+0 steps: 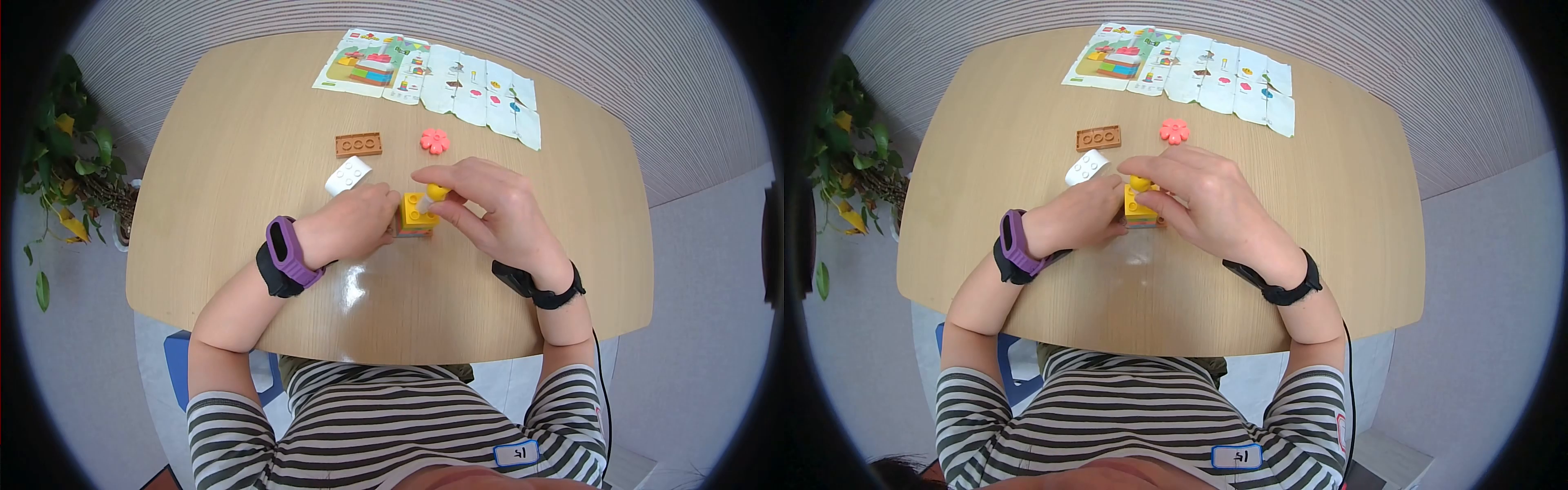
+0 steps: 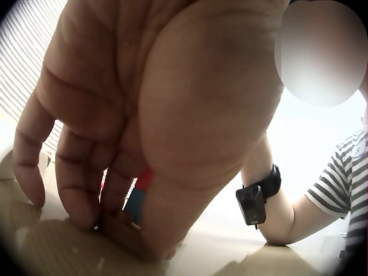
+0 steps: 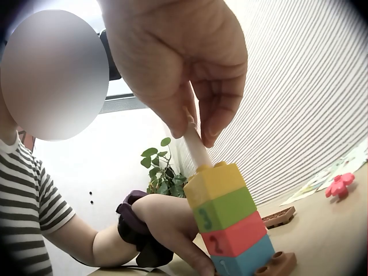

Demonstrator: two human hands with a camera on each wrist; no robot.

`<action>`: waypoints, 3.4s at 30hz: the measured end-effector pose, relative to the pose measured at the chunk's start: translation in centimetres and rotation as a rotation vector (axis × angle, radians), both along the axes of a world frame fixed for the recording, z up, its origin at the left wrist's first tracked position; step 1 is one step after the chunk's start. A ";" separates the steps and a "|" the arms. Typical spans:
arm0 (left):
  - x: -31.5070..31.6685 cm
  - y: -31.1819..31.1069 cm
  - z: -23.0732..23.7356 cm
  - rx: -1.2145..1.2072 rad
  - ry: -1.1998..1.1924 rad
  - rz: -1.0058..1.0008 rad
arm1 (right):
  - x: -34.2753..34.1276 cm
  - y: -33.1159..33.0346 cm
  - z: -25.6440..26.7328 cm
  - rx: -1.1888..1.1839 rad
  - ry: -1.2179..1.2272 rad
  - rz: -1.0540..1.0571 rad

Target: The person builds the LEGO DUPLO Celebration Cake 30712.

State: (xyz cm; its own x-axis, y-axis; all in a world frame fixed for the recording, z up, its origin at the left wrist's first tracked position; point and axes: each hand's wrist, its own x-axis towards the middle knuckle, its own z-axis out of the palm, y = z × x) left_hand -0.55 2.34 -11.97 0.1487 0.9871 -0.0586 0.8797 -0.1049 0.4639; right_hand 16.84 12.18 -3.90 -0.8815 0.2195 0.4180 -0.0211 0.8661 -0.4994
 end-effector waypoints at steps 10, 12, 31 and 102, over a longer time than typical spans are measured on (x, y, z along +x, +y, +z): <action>-1.7 0.0 1.8 -0.123 0.124 0.061 | 0.4 2.3 0.1 -0.150 -0.004 -0.094; -2.2 0.2 1.6 -0.108 0.091 0.055 | 0.2 2.9 -0.3 -0.100 -0.034 -0.107; -3.0 0.3 -0.1 -0.055 0.024 -0.071 | -11.4 5.2 -6.9 0.252 -0.390 0.436; 0.2 0.0 1.6 0.027 -0.014 -0.113 | 1.1 -0.2 -5.5 0.250 -0.580 0.230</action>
State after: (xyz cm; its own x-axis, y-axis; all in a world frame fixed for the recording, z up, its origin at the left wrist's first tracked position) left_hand -0.36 2.33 -10.36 0.2600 0.9652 -0.0293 0.8547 -0.2159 0.4721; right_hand 17.91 11.95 -9.36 -0.9914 -0.0426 -0.1235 -0.0077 0.9628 -0.2702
